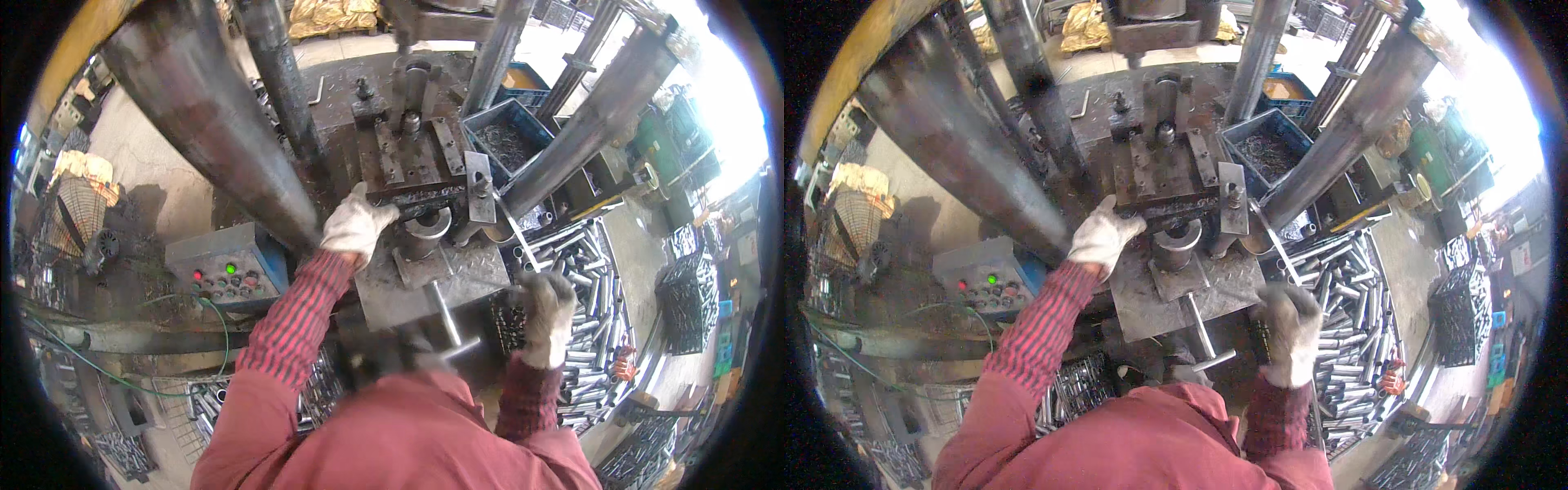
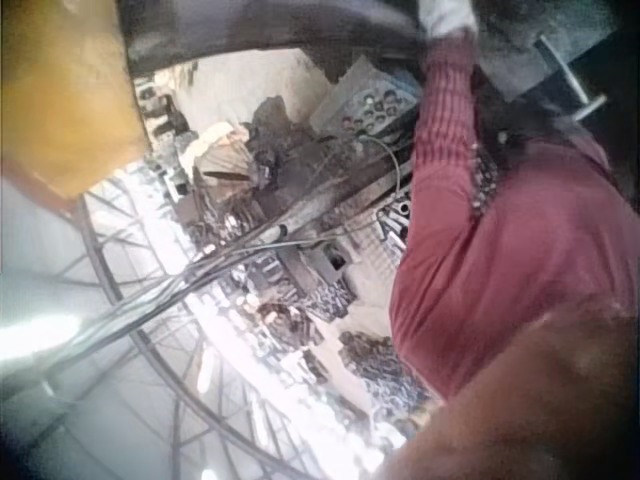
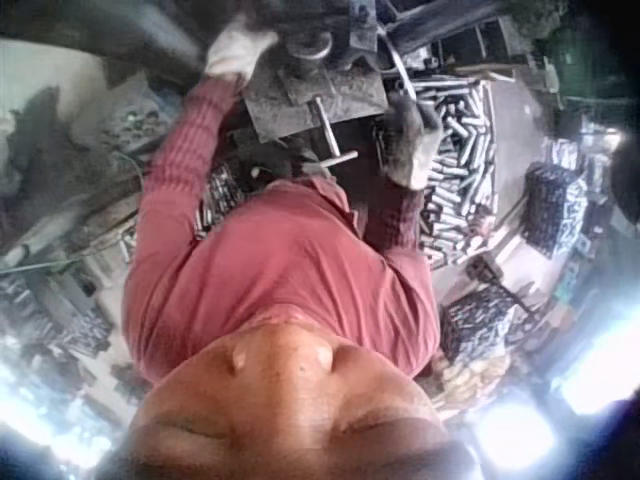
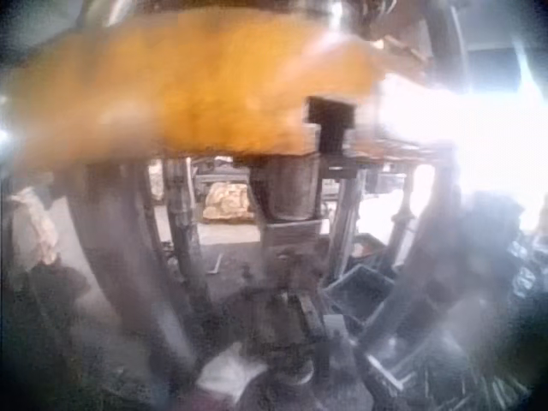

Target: The person operates a hydraulic press in a workshop, repeatedly placing cylindrical metal parts into the press, activating the machine, and removing the processed parts. They also use a metal bar to scrape or adjust components within the press. The processed parts are placed into a wire basket nearby.

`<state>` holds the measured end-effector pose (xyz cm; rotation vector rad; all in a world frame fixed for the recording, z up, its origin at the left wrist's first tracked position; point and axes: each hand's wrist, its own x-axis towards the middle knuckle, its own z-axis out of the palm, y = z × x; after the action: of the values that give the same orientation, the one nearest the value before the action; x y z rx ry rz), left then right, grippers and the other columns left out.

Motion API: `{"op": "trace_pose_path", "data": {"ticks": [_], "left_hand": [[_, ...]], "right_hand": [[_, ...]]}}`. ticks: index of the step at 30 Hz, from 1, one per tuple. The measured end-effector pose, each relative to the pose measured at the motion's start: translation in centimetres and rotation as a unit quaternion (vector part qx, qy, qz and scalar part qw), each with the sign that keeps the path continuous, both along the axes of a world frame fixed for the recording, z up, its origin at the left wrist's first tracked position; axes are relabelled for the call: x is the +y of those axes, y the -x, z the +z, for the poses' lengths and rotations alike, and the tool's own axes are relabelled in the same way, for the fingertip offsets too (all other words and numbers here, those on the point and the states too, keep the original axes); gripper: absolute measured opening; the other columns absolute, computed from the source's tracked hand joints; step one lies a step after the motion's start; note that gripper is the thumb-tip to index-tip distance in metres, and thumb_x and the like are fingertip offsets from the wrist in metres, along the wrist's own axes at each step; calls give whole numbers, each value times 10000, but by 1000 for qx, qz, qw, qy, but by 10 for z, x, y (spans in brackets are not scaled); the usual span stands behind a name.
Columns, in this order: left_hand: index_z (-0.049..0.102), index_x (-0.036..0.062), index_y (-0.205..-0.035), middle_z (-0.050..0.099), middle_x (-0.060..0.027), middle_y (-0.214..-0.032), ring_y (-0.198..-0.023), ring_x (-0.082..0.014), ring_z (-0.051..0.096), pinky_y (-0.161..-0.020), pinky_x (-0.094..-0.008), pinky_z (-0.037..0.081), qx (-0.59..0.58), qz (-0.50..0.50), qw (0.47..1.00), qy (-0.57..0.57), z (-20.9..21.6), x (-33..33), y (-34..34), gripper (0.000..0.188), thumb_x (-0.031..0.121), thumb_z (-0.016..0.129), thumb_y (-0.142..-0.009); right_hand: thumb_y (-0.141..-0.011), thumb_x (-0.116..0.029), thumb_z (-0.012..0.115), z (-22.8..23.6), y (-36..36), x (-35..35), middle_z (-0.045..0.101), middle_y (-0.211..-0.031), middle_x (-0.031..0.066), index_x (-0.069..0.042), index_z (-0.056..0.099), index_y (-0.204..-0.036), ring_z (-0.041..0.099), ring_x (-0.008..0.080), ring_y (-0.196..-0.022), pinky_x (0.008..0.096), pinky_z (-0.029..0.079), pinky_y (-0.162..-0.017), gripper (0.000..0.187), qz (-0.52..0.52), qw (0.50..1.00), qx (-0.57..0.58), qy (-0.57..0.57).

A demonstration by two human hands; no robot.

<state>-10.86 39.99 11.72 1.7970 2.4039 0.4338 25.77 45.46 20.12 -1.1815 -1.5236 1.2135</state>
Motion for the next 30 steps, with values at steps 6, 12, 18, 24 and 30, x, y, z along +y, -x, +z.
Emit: {"op": "trace_pose_path", "data": {"ticks": [6, 12, 18, 24, 30], "left_hand": [[698, 86, -1413, 681, -320, -1405, -1366, -412, 649, -1084, -488, 566, -170, 237, 955, 46, -5, 102, -9, 508, 433, 656, -1045], [761, 122, -1307, 748, -163, -1352, -1232, -366, 731, -1027, -493, 594, 71, 162, 982, 70, -15, 115, -8, 387, 357, 590, -1051], [828, 126, -1114, 817, -148, -1149, -1073, -380, 783, -907, -506, 624, 152, 189, 963, 114, -8, 128, -2, 313, 349, 625, -1029], [825, 104, -1149, 811, -195, -1101, -1013, -442, 779, -884, -537, 619, 141, 245, 940, 191, 9, 139, -6, 435, 491, 652, -1052], [825, 133, -1160, 794, -213, -1152, -1104, -397, 769, -957, -518, 606, 116, 192, 950, 217, 13, 143, -4, 405, 478, 662, -1023]], "right_hand": [[-993, -357, 700, -30, -132, 15, 673, -857, 31, -19, 784, -944, 674, 146, -689, 291, 492, -600, 352, -157, 987, -18, -1], [-1017, -406, 697, -84, -155, 86, 711, -894, 66, -46, 768, -1018, 683, 162, -625, 271, 470, -560, 367, -70, 991, -89, -75], [-945, -344, 775, -63, -153, 153, 698, -752, 27, 5, 799, -992, 590, 130, -633, 301, 463, -623, 353, 5, 981, 44, 188], [-941, -412, 790, -65, -166, 196, 699, -758, 53, 22, 788, -994, 630, 140, -677, 310, 489, -644, 437, 45, 977, 45, 205], [-963, -484, 753, -82, -183, 196, 705, -769, 83, 44, 788, -991, 644, 168, -671, 329, 502, -651, 530, 24, 985, -1, 172]]}}
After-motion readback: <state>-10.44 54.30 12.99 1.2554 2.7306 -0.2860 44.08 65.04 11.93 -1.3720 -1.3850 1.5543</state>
